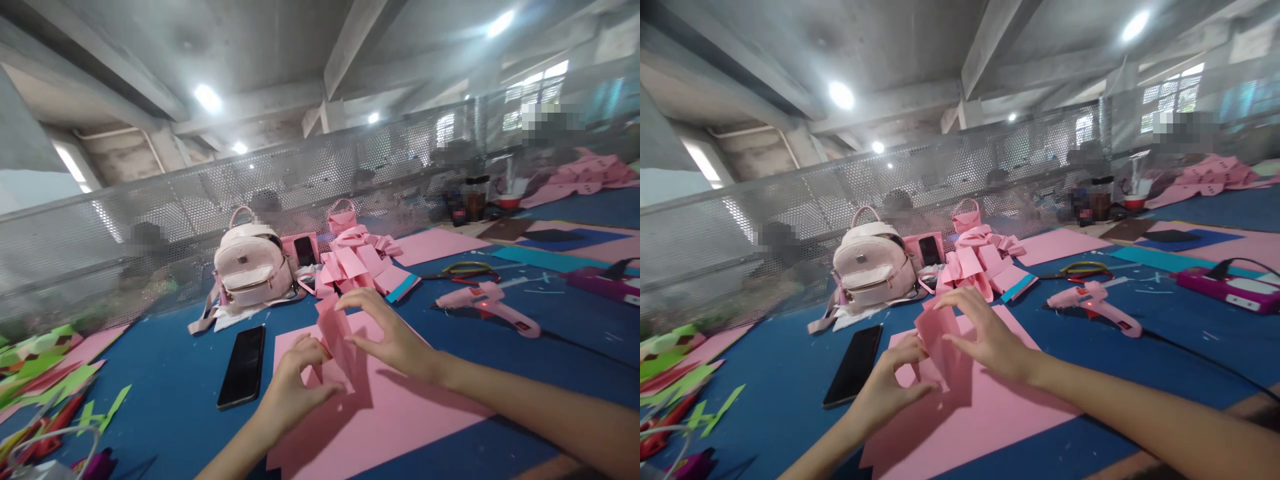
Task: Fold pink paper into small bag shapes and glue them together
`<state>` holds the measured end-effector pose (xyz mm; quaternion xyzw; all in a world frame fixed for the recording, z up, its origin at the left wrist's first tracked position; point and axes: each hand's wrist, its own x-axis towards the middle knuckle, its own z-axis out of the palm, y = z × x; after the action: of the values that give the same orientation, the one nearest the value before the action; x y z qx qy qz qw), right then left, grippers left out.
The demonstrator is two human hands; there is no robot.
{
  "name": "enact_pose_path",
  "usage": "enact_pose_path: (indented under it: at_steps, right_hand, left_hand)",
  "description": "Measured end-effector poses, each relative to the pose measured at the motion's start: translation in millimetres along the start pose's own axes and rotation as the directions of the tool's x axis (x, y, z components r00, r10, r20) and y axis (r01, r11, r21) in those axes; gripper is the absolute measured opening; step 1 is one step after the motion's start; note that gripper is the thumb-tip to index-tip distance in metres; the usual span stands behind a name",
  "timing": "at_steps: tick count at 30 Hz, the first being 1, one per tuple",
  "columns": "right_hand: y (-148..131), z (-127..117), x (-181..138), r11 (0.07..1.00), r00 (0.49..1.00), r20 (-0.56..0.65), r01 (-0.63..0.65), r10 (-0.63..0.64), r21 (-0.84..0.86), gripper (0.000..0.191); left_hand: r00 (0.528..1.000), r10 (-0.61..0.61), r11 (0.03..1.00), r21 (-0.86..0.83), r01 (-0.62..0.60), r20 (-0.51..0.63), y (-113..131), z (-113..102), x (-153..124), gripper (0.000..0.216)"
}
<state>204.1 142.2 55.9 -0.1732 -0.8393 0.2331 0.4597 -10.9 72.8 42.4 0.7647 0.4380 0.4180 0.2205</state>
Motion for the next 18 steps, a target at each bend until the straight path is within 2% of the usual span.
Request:
enact_pose_path:
  at_steps: [4,10,18]
  right_hand:
    - [8,5,-4,0.979,0.981,0.028,-0.194,0.193,0.064,0.003]
    - [16,19,-15,0.917,0.914,0.203,-0.379,0.351,0.126,0.012]
    - [25,27,-23,0.868,0.866,0.310,-0.460,0.392,0.186,0.008]
  left_hand:
    - [0.994,-0.028,0.999,0.039,0.033,-0.105,-11,5,-1,0.030]
    - [0.981,-0.080,0.994,0.055,0.091,-0.175,-21,9,-5,0.020]
    - [0.972,-0.189,0.976,0.084,0.202,-0.138,-21,17,-11,0.017]
